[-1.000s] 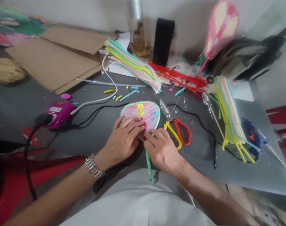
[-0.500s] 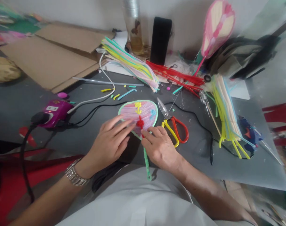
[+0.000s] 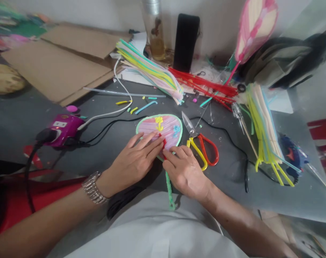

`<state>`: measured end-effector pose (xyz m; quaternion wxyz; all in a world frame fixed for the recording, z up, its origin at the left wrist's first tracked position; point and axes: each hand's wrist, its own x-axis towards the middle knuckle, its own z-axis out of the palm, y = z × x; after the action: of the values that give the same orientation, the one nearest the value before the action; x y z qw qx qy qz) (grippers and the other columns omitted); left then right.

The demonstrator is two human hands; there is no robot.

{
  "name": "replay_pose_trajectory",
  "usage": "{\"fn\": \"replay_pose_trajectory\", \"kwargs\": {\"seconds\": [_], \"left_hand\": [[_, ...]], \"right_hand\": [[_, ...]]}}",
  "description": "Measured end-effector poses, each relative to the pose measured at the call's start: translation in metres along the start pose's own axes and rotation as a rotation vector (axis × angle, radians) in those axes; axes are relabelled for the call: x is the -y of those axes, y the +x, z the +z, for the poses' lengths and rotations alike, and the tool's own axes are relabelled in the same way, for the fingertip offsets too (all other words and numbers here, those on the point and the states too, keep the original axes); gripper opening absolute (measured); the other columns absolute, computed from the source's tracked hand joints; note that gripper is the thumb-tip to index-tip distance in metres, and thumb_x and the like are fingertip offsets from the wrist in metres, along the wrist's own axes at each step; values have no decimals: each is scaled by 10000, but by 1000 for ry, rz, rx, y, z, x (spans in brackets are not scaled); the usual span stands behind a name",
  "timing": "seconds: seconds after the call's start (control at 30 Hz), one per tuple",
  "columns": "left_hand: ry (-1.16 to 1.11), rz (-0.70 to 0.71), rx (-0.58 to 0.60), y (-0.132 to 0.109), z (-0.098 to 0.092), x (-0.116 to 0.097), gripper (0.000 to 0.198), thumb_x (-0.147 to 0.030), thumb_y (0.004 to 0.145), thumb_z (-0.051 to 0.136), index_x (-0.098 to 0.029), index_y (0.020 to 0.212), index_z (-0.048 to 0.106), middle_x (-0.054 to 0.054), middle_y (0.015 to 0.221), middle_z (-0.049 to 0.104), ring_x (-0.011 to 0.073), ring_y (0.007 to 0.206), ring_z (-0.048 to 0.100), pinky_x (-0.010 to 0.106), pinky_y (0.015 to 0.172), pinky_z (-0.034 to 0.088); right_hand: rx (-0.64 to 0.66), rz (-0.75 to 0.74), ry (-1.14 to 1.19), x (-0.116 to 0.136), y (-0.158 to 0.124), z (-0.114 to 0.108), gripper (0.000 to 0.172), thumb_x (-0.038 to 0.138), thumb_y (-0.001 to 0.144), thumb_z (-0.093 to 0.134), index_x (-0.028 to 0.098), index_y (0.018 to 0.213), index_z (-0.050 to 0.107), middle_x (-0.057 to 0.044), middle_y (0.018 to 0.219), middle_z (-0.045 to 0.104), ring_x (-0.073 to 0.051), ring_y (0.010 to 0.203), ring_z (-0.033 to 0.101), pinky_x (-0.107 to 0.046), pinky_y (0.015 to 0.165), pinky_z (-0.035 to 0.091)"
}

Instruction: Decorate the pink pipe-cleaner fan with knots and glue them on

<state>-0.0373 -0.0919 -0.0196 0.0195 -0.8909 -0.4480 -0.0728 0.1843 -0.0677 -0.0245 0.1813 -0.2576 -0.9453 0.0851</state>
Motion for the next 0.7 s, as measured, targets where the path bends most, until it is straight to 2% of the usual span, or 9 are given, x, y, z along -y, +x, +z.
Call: {"fn": "replay_pose_trajectory", "kwargs": {"seconds": [0.3,0.5,0.7], "left_hand": [[-192,-88,-33,1,3,7,485,-85,965,426,-124,1433,545,139,1443,638,308,1422,481,570,1228,270],[-207,-84,-10,-2,3,7,488,-98,986,426,-176,1457,528,86,1497,601,325,1442,461,609,1261,195],[-200,-105,-38,1,6,3,430,-120,999,438,-173,1400,583,107,1442,640,338,1431,472,670,1254,154]], "right_hand": [[-169,39,139,-4,-3,7,217,75,992,508,160,1033,703,-89,1123,775,-251,1096,642,-421,936,507],[-166,27,134,-2,-1,8,212,99,1007,499,169,1001,698,-90,1104,775,-243,1085,646,-415,928,494],[-125,-7,90,-4,1,5,199,102,1007,511,166,968,696,-90,1100,766,-239,1093,627,-402,942,478]]}}
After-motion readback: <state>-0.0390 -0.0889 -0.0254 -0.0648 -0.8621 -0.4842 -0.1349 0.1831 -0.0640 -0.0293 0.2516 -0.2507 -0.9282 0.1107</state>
